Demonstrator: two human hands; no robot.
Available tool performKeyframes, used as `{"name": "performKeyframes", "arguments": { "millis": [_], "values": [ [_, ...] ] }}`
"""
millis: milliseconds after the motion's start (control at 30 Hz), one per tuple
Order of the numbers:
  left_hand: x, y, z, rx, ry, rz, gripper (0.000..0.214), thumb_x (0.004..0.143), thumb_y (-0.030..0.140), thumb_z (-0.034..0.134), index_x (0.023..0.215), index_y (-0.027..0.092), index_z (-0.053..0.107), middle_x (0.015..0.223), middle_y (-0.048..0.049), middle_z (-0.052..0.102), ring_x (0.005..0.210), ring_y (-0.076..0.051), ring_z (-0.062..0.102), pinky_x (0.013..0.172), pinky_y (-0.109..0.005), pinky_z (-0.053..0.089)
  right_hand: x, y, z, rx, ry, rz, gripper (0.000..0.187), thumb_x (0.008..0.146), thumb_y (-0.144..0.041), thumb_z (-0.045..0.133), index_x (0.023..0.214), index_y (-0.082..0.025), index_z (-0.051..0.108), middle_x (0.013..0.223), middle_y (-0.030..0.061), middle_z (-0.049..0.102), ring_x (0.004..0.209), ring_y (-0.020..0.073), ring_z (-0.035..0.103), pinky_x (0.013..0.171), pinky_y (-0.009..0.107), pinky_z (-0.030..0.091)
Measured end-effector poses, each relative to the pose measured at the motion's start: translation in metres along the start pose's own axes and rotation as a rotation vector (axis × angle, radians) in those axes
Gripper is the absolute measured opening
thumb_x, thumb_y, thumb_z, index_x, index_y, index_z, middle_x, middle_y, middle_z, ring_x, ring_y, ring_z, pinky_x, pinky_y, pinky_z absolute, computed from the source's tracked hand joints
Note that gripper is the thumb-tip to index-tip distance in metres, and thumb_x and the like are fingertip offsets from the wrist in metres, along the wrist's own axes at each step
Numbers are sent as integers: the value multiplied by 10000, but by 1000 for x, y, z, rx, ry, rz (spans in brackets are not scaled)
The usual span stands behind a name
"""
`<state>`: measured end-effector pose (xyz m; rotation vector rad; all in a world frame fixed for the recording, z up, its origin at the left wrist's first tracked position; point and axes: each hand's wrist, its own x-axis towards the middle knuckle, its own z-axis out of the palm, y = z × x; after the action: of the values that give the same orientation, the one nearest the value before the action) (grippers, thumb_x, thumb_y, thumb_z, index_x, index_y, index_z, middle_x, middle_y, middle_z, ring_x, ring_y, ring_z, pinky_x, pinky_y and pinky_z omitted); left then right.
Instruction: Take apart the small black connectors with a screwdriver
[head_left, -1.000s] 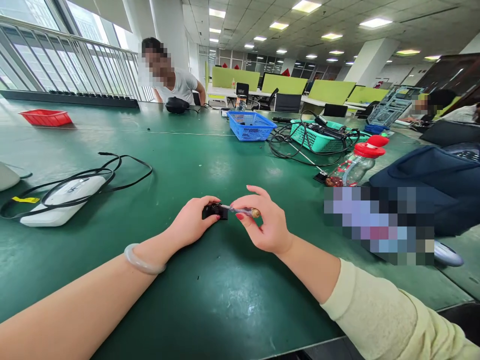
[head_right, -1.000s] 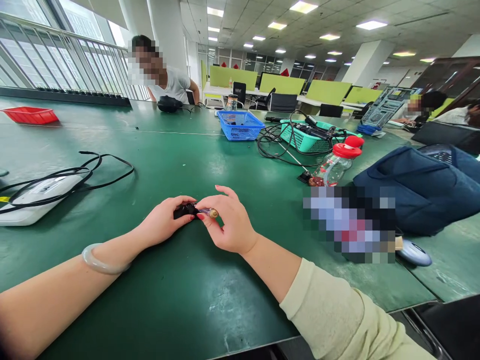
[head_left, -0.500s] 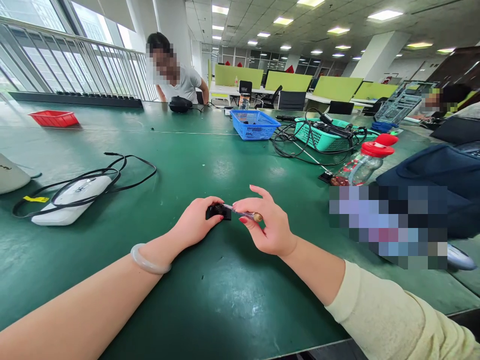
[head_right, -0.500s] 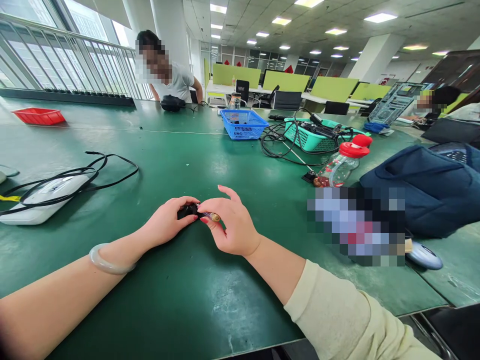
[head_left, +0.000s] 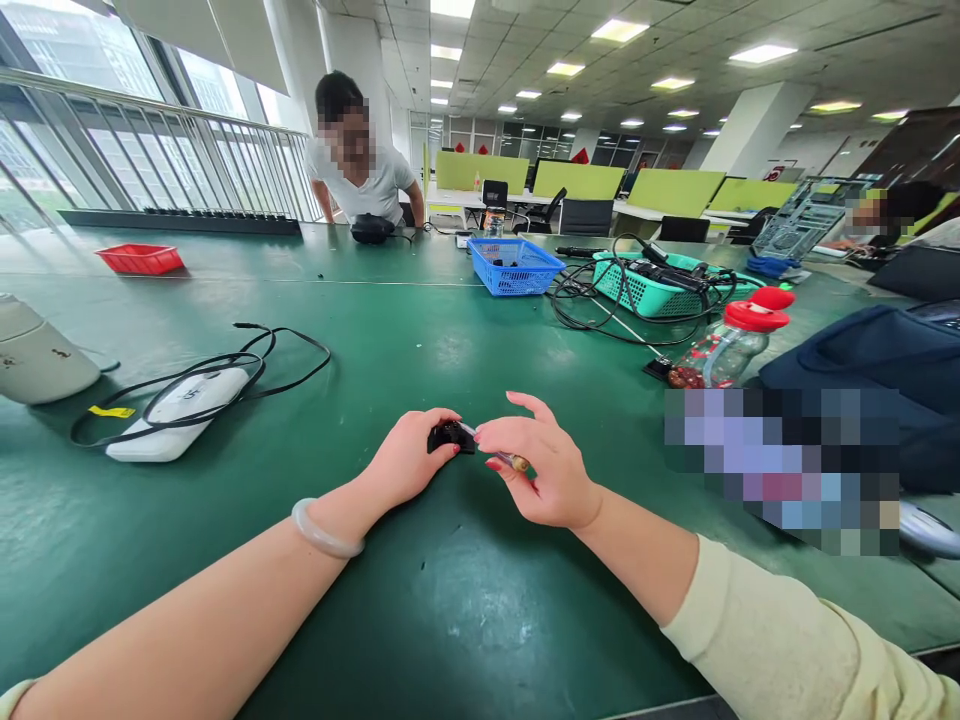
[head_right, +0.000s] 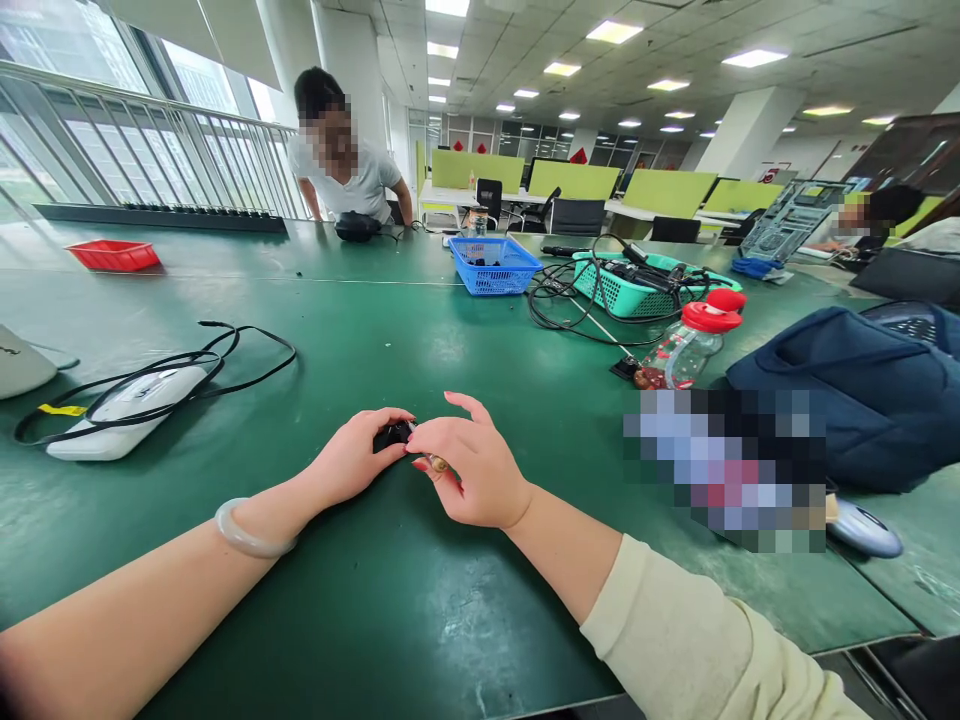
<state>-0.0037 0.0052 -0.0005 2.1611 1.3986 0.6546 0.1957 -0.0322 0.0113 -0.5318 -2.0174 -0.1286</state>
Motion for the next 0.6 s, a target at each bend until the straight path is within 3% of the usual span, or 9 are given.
{"name": "performKeyframes", "arguments": {
  "millis": [433, 600],
  "values": [
    [0, -5, 1, -1, 1, 30, 314, 819, 299, 599, 1126, 247, 642, 1114, -39, 697, 1055, -241, 610, 995, -417, 480, 0, 0, 1, -7, -30, -30, 225, 830, -81, 534, 995, -224, 587, 916, 36, 742, 839, 156, 722, 1043, 456, 455],
    [-1, -5, 0, -32, -2, 26, 318, 807, 277, 596, 1120, 249, 641, 1106, -32, 700, 1048, -235, 612, 1001, -416, 473, 0, -1, 2, -45, -108, -100, 268, 796, -59, 514, 993, -221, 596, 919, 21, 738, 874, 145, 701, 1089, 433, 393]
  ]
}}
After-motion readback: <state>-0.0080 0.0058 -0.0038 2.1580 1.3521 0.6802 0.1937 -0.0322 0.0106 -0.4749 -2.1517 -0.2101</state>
